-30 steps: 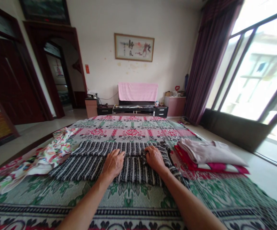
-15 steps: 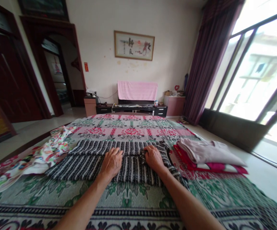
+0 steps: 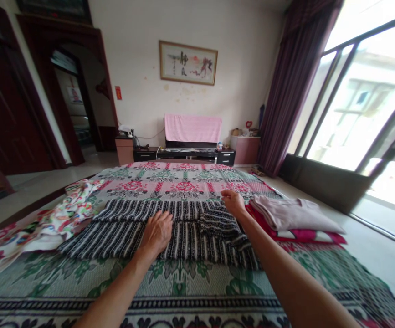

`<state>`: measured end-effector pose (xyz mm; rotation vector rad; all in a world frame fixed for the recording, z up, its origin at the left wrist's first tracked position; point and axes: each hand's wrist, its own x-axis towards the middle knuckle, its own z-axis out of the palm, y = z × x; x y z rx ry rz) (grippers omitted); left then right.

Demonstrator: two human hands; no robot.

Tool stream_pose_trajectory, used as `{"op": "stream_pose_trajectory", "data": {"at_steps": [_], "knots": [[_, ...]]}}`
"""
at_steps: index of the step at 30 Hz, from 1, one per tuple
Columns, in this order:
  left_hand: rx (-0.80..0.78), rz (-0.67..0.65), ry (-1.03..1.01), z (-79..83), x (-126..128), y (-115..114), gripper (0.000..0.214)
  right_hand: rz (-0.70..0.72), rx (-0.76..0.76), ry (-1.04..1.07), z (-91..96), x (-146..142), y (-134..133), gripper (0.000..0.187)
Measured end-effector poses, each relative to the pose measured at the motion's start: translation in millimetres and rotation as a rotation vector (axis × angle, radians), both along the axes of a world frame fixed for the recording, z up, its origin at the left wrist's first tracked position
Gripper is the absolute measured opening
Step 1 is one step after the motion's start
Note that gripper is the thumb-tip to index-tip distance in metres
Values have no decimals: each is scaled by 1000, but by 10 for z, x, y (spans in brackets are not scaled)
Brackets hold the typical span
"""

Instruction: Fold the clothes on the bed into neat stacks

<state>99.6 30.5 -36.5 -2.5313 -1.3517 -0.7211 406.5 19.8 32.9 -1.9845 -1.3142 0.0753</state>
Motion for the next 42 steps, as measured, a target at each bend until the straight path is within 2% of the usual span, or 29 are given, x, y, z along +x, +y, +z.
{"op": "stream_pose_trajectory", "data": {"at_steps": [6, 14, 30, 42], "knots": [[-4, 8, -3, 24, 11, -17, 40, 33, -34, -35, -199, 89, 158, 28], [-8, 7, -26, 9, 10, -4, 38, 77, -50, -118, -375, 74, 99, 29], [-18, -4, -3, 11, 8, 17, 38, 159, -103, -278, -343, 28, 90, 26], [-9, 0, -43, 21, 25, -12, 36, 248, -181, -338, -235, 21, 111, 26]]}}
